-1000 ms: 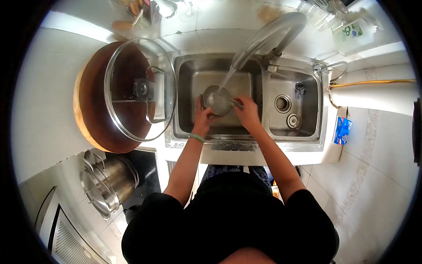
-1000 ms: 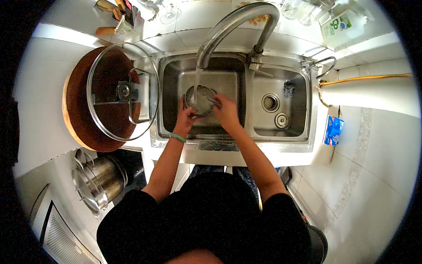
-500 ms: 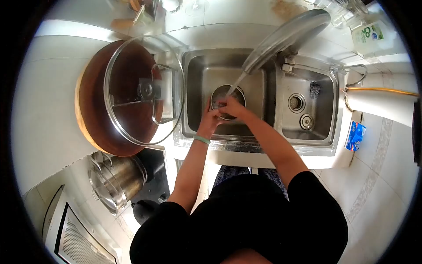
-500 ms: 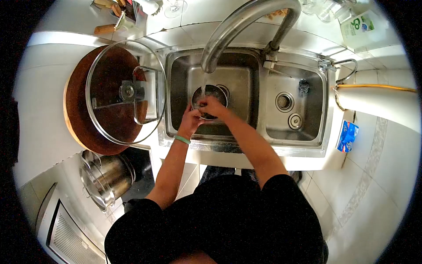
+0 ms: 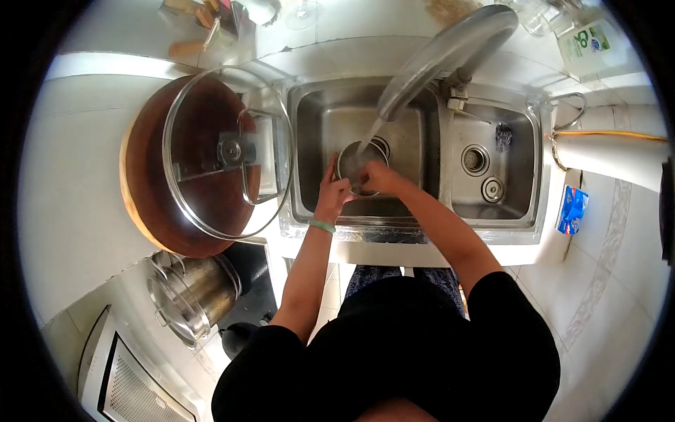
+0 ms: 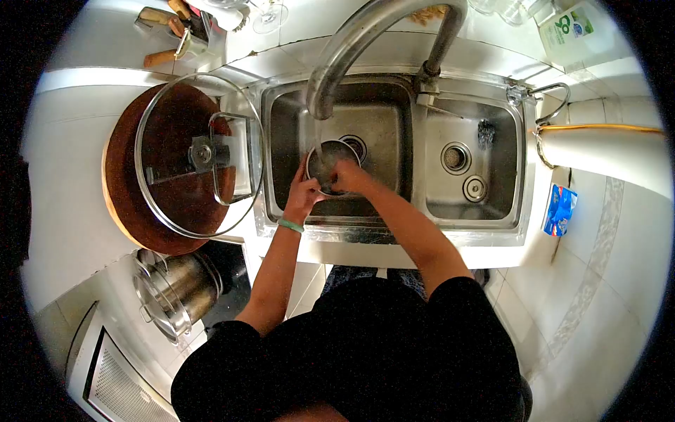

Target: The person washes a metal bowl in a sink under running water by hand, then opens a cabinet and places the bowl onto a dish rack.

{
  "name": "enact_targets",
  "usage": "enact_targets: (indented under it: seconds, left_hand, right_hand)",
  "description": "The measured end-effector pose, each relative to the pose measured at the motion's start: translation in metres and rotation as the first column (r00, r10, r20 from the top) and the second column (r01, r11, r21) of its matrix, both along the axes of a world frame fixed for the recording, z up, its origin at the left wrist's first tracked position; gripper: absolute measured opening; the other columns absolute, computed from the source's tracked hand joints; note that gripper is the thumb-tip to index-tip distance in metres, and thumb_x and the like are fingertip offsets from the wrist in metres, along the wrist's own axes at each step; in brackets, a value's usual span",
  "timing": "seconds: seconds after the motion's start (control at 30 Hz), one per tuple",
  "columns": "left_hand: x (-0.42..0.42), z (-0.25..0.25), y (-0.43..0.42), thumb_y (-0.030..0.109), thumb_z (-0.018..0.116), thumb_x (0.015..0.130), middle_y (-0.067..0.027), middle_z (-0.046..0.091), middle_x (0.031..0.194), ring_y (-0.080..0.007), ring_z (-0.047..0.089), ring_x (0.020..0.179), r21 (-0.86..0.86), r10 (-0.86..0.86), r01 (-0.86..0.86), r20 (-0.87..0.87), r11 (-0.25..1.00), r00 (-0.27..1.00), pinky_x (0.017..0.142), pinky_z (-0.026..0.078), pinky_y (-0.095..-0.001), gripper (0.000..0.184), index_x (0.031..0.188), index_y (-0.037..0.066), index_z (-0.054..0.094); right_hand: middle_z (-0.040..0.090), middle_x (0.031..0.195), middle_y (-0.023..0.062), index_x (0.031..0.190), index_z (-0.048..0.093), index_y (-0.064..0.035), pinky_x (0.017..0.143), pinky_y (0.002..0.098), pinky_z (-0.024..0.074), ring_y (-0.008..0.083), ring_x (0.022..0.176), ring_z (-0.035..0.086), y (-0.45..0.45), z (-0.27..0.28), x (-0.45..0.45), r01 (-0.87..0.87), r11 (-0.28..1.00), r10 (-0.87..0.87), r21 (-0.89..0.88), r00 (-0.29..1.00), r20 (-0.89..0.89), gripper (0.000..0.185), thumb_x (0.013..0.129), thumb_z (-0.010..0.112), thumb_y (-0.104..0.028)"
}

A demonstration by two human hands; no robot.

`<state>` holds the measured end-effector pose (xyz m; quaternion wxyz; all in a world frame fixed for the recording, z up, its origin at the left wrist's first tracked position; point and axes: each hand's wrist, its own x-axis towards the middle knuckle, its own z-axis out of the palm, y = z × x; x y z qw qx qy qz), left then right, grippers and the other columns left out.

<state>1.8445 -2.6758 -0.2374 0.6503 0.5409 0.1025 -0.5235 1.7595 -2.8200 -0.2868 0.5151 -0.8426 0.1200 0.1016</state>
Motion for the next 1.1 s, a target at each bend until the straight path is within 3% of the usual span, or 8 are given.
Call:
enact_targets:
  seconds: [0.07,0.17,0.23,0.53,0.67,0.83,0.97,1.1]
  left_hand:
    - [0.0,0.0,0.001,-0.006,0.047,0.069,-0.0051,0.053,0.088,-0.0156,0.053,0.069,-0.012,-0.079,0.08,0.044,0.997,0.996,0.073,0.054,-0.0481,0.083,0.142,0.023,0.02]
    - [-0.01,0.008,-0.014,-0.006,0.048,0.07,-0.0047,0.052,0.086,-0.016,0.053,0.069,0.038,-0.071,0.07,0.022,0.997,0.997,0.073,0.054,-0.0501,0.084,0.143,0.023,0.017]
    - [-0.016,0.009,-0.017,-0.005,0.048,0.07,-0.0041,0.051,0.085,-0.0164,0.054,0.071,0.087,0.009,-0.006,-0.032,0.996,0.999,0.075,0.053,-0.0531,0.085,0.143,0.023,0.014]
    - [-0.007,-0.012,-0.01,-0.005,0.041,0.068,-0.0083,0.045,0.104,-0.0172,0.051,0.083,-0.031,-0.028,0.021,-0.266,0.999,0.964,0.077,0.053,-0.0541,0.065,0.129,0.016,0.033]
    - [-0.017,-0.002,-0.016,-0.005,0.041,0.068,-0.0074,0.046,0.1,-0.0189,0.052,0.081,-0.005,0.011,-0.013,-0.287,1.0,0.958,0.075,0.054,-0.053,0.067,0.13,0.018,0.032]
    - [-0.02,0.001,-0.017,-0.004,0.042,0.071,-0.0082,0.048,0.095,-0.0246,0.055,0.088,0.095,0.01,0.001,-0.114,0.995,0.993,0.075,0.055,-0.0529,0.066,0.131,0.02,0.03]
    - [-0.021,-0.002,-0.015,-0.003,0.044,0.072,-0.0083,0.047,0.097,-0.0219,0.055,0.085,0.053,0.026,-0.014,-0.223,0.998,0.975,0.076,0.055,-0.0512,0.067,0.133,0.02,0.027]
    - [-0.033,0.015,-0.025,-0.003,0.046,0.072,-0.009,0.046,0.101,-0.0207,0.054,0.084,0.093,0.035,-0.029,-0.069,0.995,0.997,0.073,0.056,-0.0478,0.076,0.138,0.02,0.016]
  right_hand:
    - [0.065,0.082,0.0162,0.088,0.067,-0.0044,0.067,0.0393,0.0486,0.0329,0.077,0.063,0.002,-0.008,-0.001,-0.206,0.959,0.196,-0.196,0.978,-0.068,0.024,0.066,0.067,-0.012]
    - [0.064,0.08,0.0175,0.087,0.064,-0.0021,0.067,0.0399,0.0478,0.0332,0.077,0.062,0.015,-0.015,0.01,0.134,0.866,-0.229,-0.482,0.963,-0.143,0.02,0.068,0.064,-0.01]
    - [0.063,0.081,0.0204,0.084,0.061,0.0015,0.067,0.0414,0.0475,0.0358,0.078,0.061,0.019,-0.02,0.018,0.589,0.783,-0.594,-0.202,0.804,0.04,0.016,0.07,0.06,-0.006]
    - [0.065,0.09,0.0144,0.098,0.062,0.0011,0.076,0.0343,0.0468,0.0207,0.084,0.062,0.017,-0.009,0.01,0.437,0.541,-0.377,0.719,0.89,-0.257,0.03,0.069,0.067,-0.007]
    - [0.065,0.09,0.0141,0.099,0.063,0.0017,0.075,0.0338,0.0466,0.0196,0.082,0.061,0.015,-0.001,0.019,0.53,0.669,-0.521,0.52,0.834,-0.18,0.03,0.071,0.068,-0.008]
    - [0.064,0.076,0.0093,0.087,0.064,0.0018,0.063,0.0309,0.046,0.0174,0.067,0.059,0.028,0.008,0.037,0.95,0.199,-0.928,0.24,0.262,-0.266,0.023,0.067,0.069,-0.009]
    - [0.065,0.079,0.0153,0.085,0.062,0.0039,0.062,0.0328,0.0458,0.0246,0.068,0.061,0.028,-0.001,0.029,0.72,0.451,-0.682,0.528,0.659,-0.316,0.026,0.065,0.069,-0.009]
    - [0.063,0.089,0.0202,0.086,0.063,0.0034,0.069,0.0372,0.0482,0.0342,0.078,0.061,0.015,0.007,0.03,0.581,0.812,-0.583,-0.056,0.813,-0.007,0.024,0.065,0.069,-0.008]
